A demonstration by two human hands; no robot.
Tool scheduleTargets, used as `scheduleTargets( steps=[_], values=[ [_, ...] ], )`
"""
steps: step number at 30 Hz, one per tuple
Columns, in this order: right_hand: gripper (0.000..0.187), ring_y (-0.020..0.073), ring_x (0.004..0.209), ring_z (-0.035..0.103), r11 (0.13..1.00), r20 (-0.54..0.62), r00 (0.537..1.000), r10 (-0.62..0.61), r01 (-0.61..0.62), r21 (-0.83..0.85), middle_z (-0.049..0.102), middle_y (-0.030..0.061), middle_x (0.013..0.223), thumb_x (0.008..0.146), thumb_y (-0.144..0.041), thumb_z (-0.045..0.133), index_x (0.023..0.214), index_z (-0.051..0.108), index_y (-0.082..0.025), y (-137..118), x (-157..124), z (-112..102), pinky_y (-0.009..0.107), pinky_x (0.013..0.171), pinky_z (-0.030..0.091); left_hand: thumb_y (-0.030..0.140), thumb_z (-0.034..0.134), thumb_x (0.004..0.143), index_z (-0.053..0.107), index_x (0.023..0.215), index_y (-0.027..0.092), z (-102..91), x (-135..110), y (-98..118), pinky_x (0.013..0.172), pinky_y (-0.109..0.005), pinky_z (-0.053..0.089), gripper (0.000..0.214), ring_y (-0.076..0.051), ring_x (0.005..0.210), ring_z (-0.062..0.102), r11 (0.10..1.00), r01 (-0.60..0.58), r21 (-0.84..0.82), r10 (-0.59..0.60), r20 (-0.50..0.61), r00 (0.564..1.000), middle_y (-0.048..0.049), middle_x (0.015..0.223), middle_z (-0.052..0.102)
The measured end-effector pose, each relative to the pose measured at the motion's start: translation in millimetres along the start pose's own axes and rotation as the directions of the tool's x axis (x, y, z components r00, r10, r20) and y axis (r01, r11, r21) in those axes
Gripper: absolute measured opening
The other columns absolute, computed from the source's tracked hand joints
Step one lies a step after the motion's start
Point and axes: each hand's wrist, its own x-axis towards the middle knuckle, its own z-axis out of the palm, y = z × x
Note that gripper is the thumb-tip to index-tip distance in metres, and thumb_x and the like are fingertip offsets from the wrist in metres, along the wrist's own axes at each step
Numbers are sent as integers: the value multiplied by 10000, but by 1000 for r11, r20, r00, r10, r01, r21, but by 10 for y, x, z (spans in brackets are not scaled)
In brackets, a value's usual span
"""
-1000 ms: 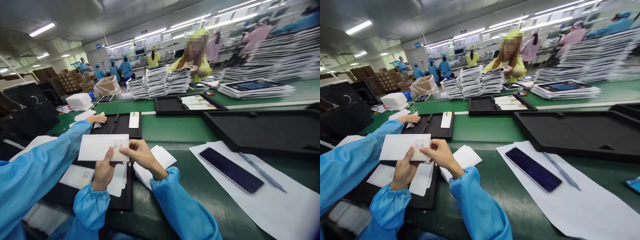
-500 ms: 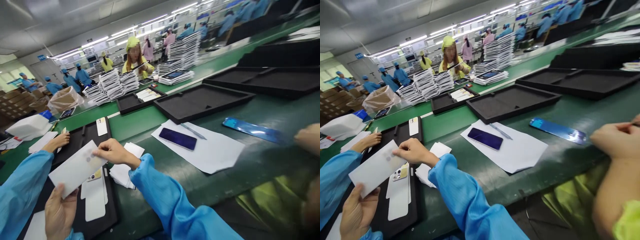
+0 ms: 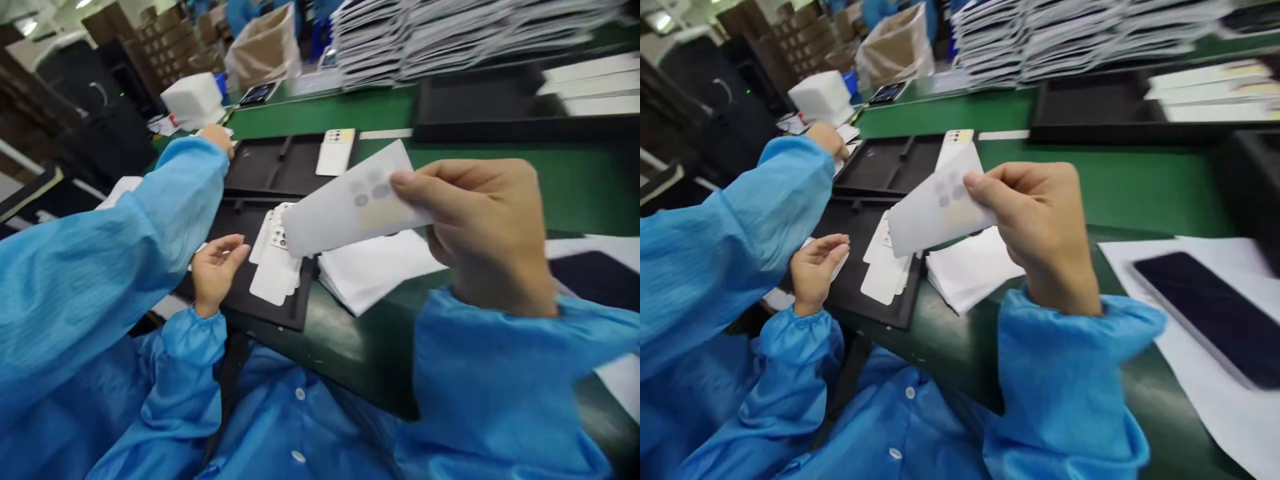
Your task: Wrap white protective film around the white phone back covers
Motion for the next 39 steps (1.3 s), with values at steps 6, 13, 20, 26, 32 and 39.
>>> scheduleTargets(
  steps=[6, 13, 20, 26, 32, 39],
  values=[
    [408, 57, 466, 329, 989, 484, 873, -65, 121, -85, 427, -28, 494, 775, -461, 707, 539, 604, -144, -78, -293, 374, 214, 430, 228, 613, 779, 603, 437, 1379, 196, 100, -271, 247, 1122, -494, 359, 945, -325, 1349, 412, 811, -468, 351, 320, 404, 857, -155, 1462, 428],
    [460, 73, 464, 313, 981, 535, 843, -58, 148, -127, 437, -25, 496, 770, -570, 675, 555, 622, -166, -87, -352, 465, 231, 436, 255, 491, 686, 712, 189, 1484, 204, 215, -336, 295, 1025, -440, 445, 962, -297, 1300, 437, 729, -500, 468, 265, 481, 836, -145, 1422, 403],
    [324, 164, 525, 545, 897, 484, 866, -121, 304, -320, 633, 22, 590, 796, -491, 622, 716, 702, -188, 39, -262, 413, 271, 476, 346, 260, 616, 734, 263, 1469, 183, -40, 86, 225, 1124, -523, 281, 819, -314, 1305, 401, 376, -408, 832, 80, 409, 909, -131, 1341, 461],
    [307, 185, 543, 597, 909, 358, 927, -116, 245, -338, 657, 43, 608, 776, -477, 678, 751, 708, -173, -44, -215, 260, 293, 476, 382, 30, 569, 667, 331, 1448, 207, -545, 415, -61, 1129, -680, 129, 836, -367, 1444, 159, 279, -362, 889, -190, 421, 887, -148, 1479, 357],
    [326, 166, 515, 579, 923, 322, 940, -114, 220, -316, 638, 41, 586, 773, -495, 694, 739, 697, -170, -72, -191, 147, 286, 455, 382, -33, 507, 676, 301, 1467, 242, -728, 354, -169, 1100, -732, 103, 862, -362, 1468, 88, 235, -390, 890, -368, 453, 812, -141, 1542, 282],
    [299, 149, 518, 585, 922, 264, 960, -97, 187, -340, 640, 32, 575, 765, -471, 704, 729, 691, -174, -109, -199, 90, 276, 459, 375, -1, 542, 671, 328, 1459, 272, -896, 506, -226, 1051, -773, 69, 860, -396, 1455, 128, 211, -355, 911, -498, 413, 763, -135, 1563, 253]
  ],
)
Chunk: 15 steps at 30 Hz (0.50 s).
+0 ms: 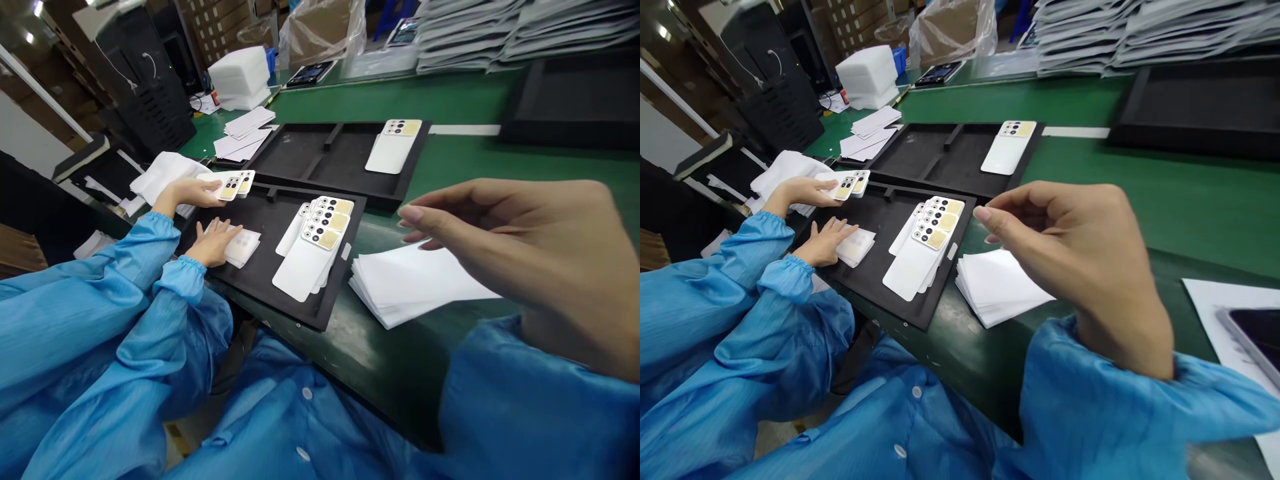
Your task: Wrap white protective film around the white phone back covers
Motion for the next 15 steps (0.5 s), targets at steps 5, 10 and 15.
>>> scheduleTargets(
  steps=[5, 10, 15],
  values=[
    [307, 150, 518, 594, 1000, -20, 1000, 7, -8, -6, 634, 31, 569, 771, -477, 703, 727, 691, -173, -22, -7, -17, 273, 461, 397, 260, 543, 786, 550, 1309, 170, 165, 166, 93, 1147, -474, 300, 531, -289, 1351, 416, 932, -223, -286, 158, -232, 960, -119, 1371, 544],
    [193, 150, 529, 610, 1000, -35, 999, -9, 9, -10, 650, 29, 581, 778, -348, 716, 754, 705, -157, -15, -12, -12, 263, 475, 405, 334, 609, 703, 640, 1180, 161, 258, 252, 173, 1054, -412, 414, 508, -290, 1163, 564, 934, -260, -245, 189, -279, 942, -120, 1258, 597],
    [197, 135, 527, 611, 998, -31, 998, -63, 64, 18, 659, 23, 612, 783, -345, 712, 746, 693, -152, 4, 7, -43, 249, 486, 440, 316, 590, 679, 669, 1112, 193, 248, 214, -33, 1008, -420, 436, 457, -295, 1080, 589, 942, -213, -259, 132, -298, 945, -107, 1148, 642]
  ],
)
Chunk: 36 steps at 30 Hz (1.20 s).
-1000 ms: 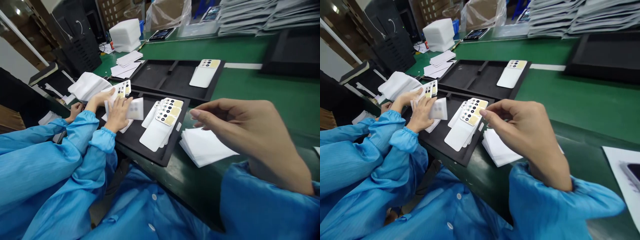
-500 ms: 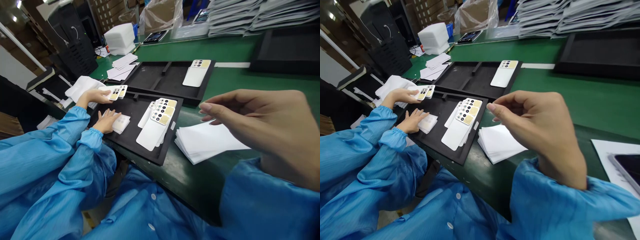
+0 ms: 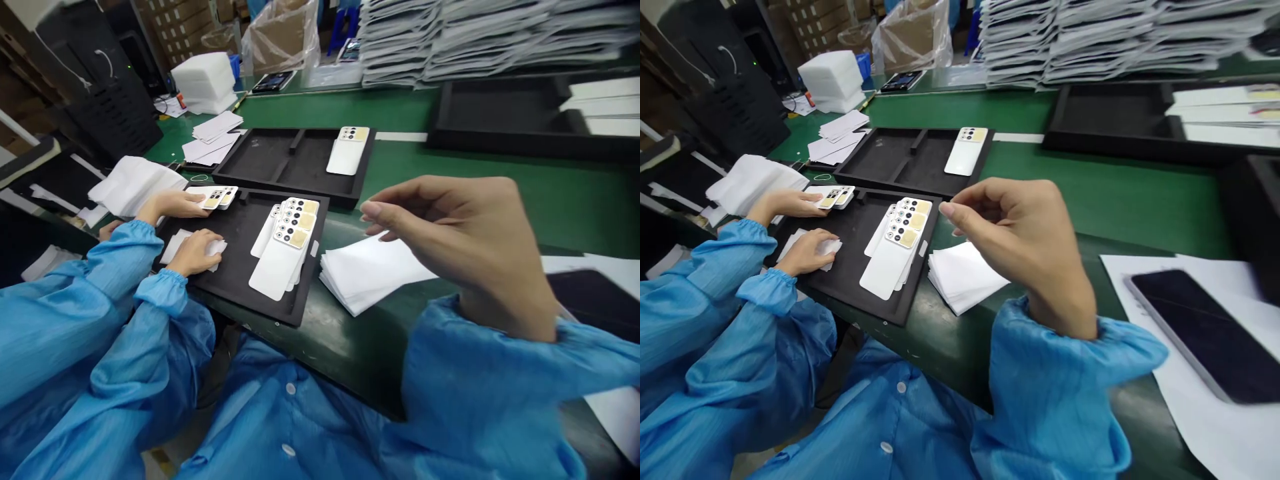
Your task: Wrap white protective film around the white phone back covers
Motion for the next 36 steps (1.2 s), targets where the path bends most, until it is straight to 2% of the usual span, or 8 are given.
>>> scheduleTargets(
  steps=[4, 10, 15, 17, 20, 22, 27, 36],
  values=[
    [211, 145, 528, 611, 1000, -54, 999, 9, -8, 13, 646, 17, 609, 782, -367, 711, 727, 675, -166, 40, 18, -69, 263, 500, 471, 428, 685, 668, 712, 994, 219, -24, -69, 82, 1037, -433, 412, 388, -309, 1083, 595, 978, -30, -209, -8, -177, 984, -100, 1107, 681],
    [190, 175, 551, 610, 976, -122, 985, 125, -144, -161, 633, 19, 593, 738, -347, 689, 708, 670, -160, 428, -9, -279, 287, 535, 464, 390, 674, 757, 734, 892, 226, 67, -143, 804, 915, -377, 500, 221, -249, 953, 652, 923, -231, -309, 98, -389, 916, -75, 978, 727],
    [190, 210, 600, 598, 824, -201, 944, 263, -328, -462, 624, 33, 576, 697, -360, 655, 641, 653, -178, 956, -206, -431, 320, 618, 439, 295, 577, 852, 734, 854, 227, 340, 22, 1528, 911, -418, 518, 171, -236, 956, 663, 846, -461, -268, 393, -270, 879, -75, 950, 732],
    [224, 229, 630, 601, 772, -240, 910, 339, -415, -482, 638, 55, 614, 699, -387, 641, 652, 653, -168, 1124, -297, -450, 328, 621, 428, 313, 589, 856, 721, 947, 215, 438, 92, 1770, 1048, -551, 402, 188, -303, 1176, 572, 847, -508, -154, 479, -192, 856, -107, 1134, 689],
    [259, 238, 643, 591, 779, -213, 874, 437, -486, -396, 631, 61, 615, 693, -414, 639, 627, 639, -164, 1295, -392, -445, 333, 620, 415, 502, 639, 805, 620, 1196, 158, 539, 111, 2029, 1101, -716, 159, 521, -421, 1365, 348, 884, -468, 23, 468, -81, 880, -199, 1371, 521],
    [223, 221, 617, 578, 815, -181, 858, 481, -514, -269, 603, 41, 570, 670, -381, 652, 614, 633, -166, 1364, -414, -435, 327, 617, 416, 602, 613, 782, 563, 1262, 111, 580, 66, 2129, 1097, -720, 144, 689, -446, 1342, 364, 895, -439, 82, 442, -15, 897, -241, 1348, 524],
    [130, 177, 578, 561, 847, -250, 822, 512, -532, -16, 590, 21, 591, 632, -283, 635, 684, 617, -165, 1459, -374, -398, 301, 564, 451, 637, 521, 825, 586, 1215, 127, 615, -42, 2192, 1089, -690, 211, 645, -414, 1243, 487, 902, -430, 44, 430, 17, 903, -203, 1237, 612],
    [335, 165, 608, 608, 789, -165, 814, 557, -457, 411, 659, 55, 684, 519, -316, 755, 784, 642, -146, 1369, -329, -439, 286, 547, 516, 509, 573, 856, 692, 1062, 221, 537, 116, 2055, 1102, -672, 256, 373, -357, 1241, 532, 864, -442, -241, 382, -257, 888, -123, 1203, 665]
  ],
)
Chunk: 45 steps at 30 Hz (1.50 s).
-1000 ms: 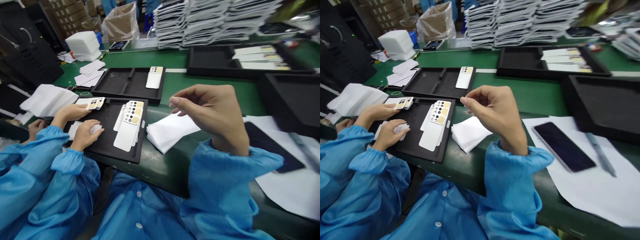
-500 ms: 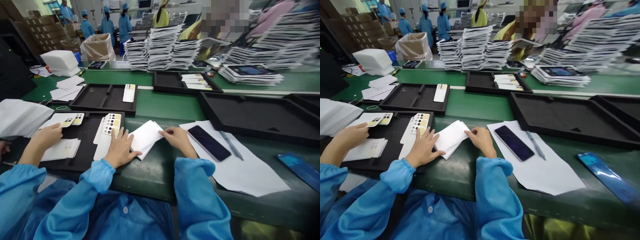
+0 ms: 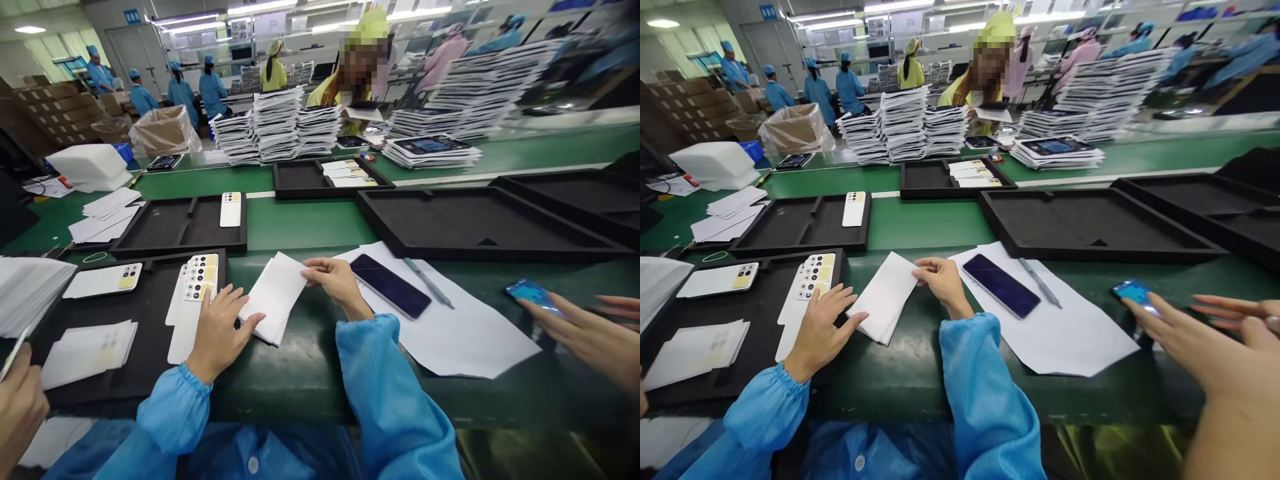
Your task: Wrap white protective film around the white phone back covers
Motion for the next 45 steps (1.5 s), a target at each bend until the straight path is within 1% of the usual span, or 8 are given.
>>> scheduleTargets(
  steps=[5, 10, 13, 20, 32, 37, 40, 45],
  values=[
    [345, 92, 531, 553, 963, 280, 960, -16, -61, 261, 623, -1, 587, 448, -345, 888, 606, 650, -150, -184, -143, -24, 212, 521, 456, 525, 624, 808, 721, 1028, 201, -168, 90, 71, 1023, -487, 473, 404, -293, 1144, 613, 913, 155, -378, -195, -71, 978, -110, 1173, 682],
    [356, 100, 541, 556, 949, 516, 850, -105, -70, 308, 623, -1, 579, 501, -366, 905, 574, 628, -155, -276, -298, 128, 212, 517, 419, 561, 626, 786, 689, 1098, 143, -345, 90, 339, 781, -341, 561, 525, -248, 903, 678, 619, 338, -709, -146, 320, 936, -120, 1028, 720],
    [306, 107, 570, 552, 966, 593, 792, -144, -17, 258, 624, 1, 607, 583, -366, 873, 632, 657, -155, -340, -378, 254, 232, 564, 435, 595, 607, 778, 714, 847, 108, -389, -3, 357, 565, -259, 503, 504, -188, 658, 636, 537, 448, -715, -169, 430, 887, -92, 787, 712],
    [338, 135, 716, 552, 986, 763, 628, -153, 148, 76, 641, 42, 797, 801, -466, 691, 835, 715, -131, -566, -592, 540, 256, 664, 426, 574, 707, 659, 672, 607, 109, -428, -283, 100, 477, -217, 398, 469, -121, 522, 511, 502, 507, -701, -435, 303, 848, -33, 567, 607],
    [365, 111, 555, 474, 975, 602, 770, -212, 210, 75, 567, 7, 584, 715, -447, 772, 564, 612, -156, -542, -1003, 894, 238, 515, 377, 523, 844, 503, 665, 542, 104, -515, -632, 123, 467, -188, 364, 457, -74, 490, 462, 267, 441, -857, -513, 261, 818, -1, 506, 581],
    [399, 73, 485, 428, 915, 199, 948, -247, 161, 370, 496, -43, 516, 610, -475, 846, 588, 588, -172, -439, -1008, 996, 197, 472, 387, 446, 784, 664, 733, 755, 103, -556, -914, 59, 621, -227, 499, 359, -141, 646, 619, 235, 449, -862, -394, 338, 855, -35, 707, 706],
    [419, 47, 443, 399, 869, 12, 977, -214, 185, 460, 443, -75, 479, 544, -464, 884, 606, 589, -173, -339, -1024, 1023, 174, 461, 397, 399, 714, 741, 741, 756, 133, -498, -1087, 13, 704, -265, 526, 268, -160, 703, 655, 204, 445, -872, -442, 324, 837, -19, 723, 724],
    [363, 83, 470, 499, 920, 112, 983, -144, 91, 381, 544, -38, 535, 573, -419, 871, 640, 621, -163, -64, -1148, 929, 213, 467, 449, 386, 716, 718, 709, 657, 156, -458, -1272, -104, 646, -223, 493, 238, -107, 615, 600, 208, 360, -909, -615, 164, 771, 27, 643, 689]
  ],
)
